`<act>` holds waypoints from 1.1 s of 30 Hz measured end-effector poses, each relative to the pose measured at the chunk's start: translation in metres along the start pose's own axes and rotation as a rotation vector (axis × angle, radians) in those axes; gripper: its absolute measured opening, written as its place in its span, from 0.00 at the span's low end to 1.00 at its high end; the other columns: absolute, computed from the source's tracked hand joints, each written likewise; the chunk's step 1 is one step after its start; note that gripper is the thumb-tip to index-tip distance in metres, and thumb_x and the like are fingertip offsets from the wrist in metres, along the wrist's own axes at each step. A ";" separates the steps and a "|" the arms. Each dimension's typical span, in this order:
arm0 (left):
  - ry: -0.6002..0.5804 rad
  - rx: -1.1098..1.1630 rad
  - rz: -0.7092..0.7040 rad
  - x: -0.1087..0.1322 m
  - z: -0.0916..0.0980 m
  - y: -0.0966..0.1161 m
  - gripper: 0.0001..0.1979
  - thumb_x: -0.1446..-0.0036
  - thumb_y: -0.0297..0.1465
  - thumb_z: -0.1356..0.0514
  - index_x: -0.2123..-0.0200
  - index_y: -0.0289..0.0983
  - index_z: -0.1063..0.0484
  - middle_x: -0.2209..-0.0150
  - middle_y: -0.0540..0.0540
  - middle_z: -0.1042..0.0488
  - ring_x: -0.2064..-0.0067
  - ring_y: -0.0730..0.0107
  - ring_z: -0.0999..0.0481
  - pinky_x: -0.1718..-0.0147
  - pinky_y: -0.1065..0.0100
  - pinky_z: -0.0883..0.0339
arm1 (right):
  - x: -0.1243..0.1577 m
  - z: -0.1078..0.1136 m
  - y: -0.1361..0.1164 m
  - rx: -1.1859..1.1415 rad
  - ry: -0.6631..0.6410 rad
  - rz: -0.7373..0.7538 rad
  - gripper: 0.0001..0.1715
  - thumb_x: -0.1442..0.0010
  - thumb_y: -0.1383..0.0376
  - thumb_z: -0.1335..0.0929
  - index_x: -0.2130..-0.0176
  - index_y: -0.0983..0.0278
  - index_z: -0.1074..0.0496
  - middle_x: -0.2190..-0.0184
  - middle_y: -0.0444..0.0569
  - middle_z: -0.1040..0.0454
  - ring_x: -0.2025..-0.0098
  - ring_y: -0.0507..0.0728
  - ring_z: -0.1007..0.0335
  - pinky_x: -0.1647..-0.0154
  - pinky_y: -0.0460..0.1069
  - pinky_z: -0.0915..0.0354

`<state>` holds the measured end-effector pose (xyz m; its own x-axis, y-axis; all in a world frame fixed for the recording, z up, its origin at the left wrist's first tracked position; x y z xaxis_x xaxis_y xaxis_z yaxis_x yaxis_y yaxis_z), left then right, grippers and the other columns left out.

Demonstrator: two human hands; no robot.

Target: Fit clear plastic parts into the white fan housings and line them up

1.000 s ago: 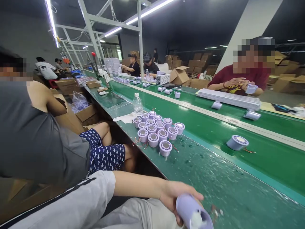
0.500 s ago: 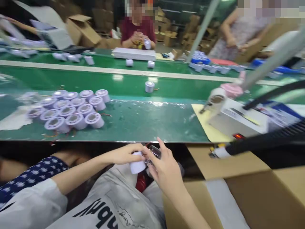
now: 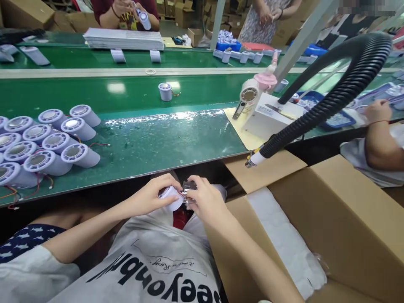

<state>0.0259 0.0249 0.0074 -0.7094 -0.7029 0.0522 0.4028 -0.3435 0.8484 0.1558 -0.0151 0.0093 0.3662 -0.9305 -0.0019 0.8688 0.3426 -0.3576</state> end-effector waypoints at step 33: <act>-0.147 0.672 0.043 0.012 -0.019 -0.008 0.37 0.53 0.31 0.30 0.40 0.44 0.38 0.40 0.42 0.33 0.46 0.59 0.27 0.48 0.61 0.31 | 0.034 0.016 0.004 -0.654 0.137 0.020 0.24 0.43 0.63 0.27 0.48 0.57 0.33 0.41 0.51 0.31 0.41 0.60 0.33 0.42 0.55 0.33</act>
<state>0.0249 0.0075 -0.0083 -0.7913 -0.5988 0.1234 0.0196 0.1769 0.9840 0.1773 -0.0434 0.0232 0.2970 -0.9475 -0.1181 0.4653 0.2516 -0.8486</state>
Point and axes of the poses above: each hand's wrist, its own x-axis away from the middle knuckle, its own z-axis out of the back of the hand, y = z × x, the point moved 7 cm from there along -x, towards the middle knuckle
